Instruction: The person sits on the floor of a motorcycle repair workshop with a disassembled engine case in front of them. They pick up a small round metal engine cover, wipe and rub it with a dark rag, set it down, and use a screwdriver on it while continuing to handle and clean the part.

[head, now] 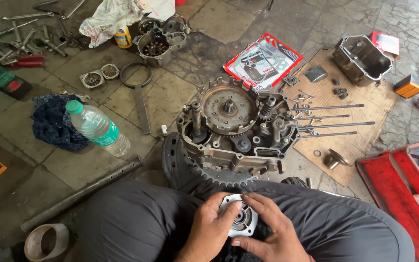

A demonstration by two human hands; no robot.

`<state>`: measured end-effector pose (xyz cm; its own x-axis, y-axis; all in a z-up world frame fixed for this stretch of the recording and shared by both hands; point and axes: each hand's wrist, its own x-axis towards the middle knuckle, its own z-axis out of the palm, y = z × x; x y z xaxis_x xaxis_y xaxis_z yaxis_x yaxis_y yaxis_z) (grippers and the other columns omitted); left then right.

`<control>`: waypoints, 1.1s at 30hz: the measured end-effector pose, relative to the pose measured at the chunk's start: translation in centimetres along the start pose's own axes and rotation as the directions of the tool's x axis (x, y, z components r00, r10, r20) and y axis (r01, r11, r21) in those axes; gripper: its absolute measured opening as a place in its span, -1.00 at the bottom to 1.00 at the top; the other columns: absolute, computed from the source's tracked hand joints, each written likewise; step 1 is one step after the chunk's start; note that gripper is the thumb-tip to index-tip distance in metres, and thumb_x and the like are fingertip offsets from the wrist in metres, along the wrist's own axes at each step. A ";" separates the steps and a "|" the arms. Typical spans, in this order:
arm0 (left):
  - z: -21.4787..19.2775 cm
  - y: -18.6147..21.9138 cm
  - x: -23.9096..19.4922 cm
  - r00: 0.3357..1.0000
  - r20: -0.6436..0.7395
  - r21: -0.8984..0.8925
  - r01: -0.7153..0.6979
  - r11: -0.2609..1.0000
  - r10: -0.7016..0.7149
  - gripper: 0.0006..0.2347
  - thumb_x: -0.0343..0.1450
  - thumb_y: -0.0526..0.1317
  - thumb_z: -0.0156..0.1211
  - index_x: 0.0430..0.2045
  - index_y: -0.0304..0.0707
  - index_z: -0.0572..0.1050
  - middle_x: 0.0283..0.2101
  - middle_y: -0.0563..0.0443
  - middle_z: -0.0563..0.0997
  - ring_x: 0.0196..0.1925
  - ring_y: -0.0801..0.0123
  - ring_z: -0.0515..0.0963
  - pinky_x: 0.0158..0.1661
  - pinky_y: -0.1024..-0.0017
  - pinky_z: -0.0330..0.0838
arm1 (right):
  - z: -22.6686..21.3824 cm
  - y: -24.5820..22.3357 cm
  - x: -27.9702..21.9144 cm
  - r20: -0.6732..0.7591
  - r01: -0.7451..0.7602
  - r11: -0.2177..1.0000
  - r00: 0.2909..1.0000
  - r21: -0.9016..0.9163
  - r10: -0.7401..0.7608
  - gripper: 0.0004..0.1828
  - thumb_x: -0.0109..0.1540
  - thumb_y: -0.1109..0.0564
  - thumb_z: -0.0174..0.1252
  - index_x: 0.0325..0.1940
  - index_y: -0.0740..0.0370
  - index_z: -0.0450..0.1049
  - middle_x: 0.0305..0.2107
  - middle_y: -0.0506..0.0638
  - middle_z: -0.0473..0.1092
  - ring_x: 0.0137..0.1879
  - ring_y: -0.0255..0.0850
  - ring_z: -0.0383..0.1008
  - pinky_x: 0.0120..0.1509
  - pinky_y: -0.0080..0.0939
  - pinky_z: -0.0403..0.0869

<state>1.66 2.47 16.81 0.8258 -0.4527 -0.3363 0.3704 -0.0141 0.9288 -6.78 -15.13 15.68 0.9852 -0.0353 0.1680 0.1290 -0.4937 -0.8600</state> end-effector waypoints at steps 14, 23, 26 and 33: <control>0.6 2.6 1.4 0.978 0.205 -0.167 0.070 0.983 -0.035 -0.73 0.42 -0.17 0.22 -0.09 -0.36 0.57 -0.24 0.03 0.71 -0.23 0.59 0.64 -0.20 0.55 0.56 | -1.9 -2.1 1.4 -0.123 0.112 0.983 0.984 -0.142 -0.130 -0.01 -0.15 -0.05 0.66 0.25 0.35 0.43 0.18 0.25 0.41 0.34 0.09 0.45 0.38 -0.01 0.40; -1.8 -2.8 2.1 0.974 -0.226 -0.252 -0.043 0.967 -0.016 -0.78 0.37 -0.22 0.33 -0.27 -0.44 0.64 -0.34 -0.01 0.69 -0.33 0.46 0.60 -0.31 0.51 0.48 | -2.3 0.8 -0.2 -0.432 -0.106 0.979 0.885 0.172 0.172 -0.47 0.27 -0.04 0.27 0.15 0.44 0.53 0.03 0.27 0.55 0.20 0.09 0.54 0.34 0.00 0.44; -4.0 -0.4 2.8 0.866 -0.498 -0.409 -0.278 0.869 0.043 -0.76 0.42 -0.20 0.26 -0.15 -0.42 0.58 -0.22 -0.06 0.66 -0.25 0.37 0.60 -0.26 0.44 0.47 | -4.3 1.9 1.9 -0.544 -0.129 0.787 0.656 0.603 0.524 -0.39 0.39 -0.13 0.03 0.25 0.49 0.40 0.08 0.33 0.46 0.22 0.15 0.42 0.33 0.10 0.40; -11.2 7.4 12.9 0.802 -0.589 -0.632 -0.381 0.675 -0.099 -0.63 0.44 0.03 0.10 0.09 -0.06 0.40 0.02 0.04 0.62 0.03 0.07 0.67 0.16 -0.08 0.46 | -5.0 3.0 7.0 -0.191 -0.199 0.384 0.613 0.902 0.767 0.06 0.26 -0.54 -0.27 0.53 0.37 -0.03 0.41 0.38 0.10 0.54 0.11 0.08 0.55 0.19 0.04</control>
<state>19.83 6.52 17.64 0.8762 0.1630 -0.4536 0.2044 0.7266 0.6560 -0.10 -21.22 16.67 0.6809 -0.5664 -0.4643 -0.0445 0.6008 -0.7982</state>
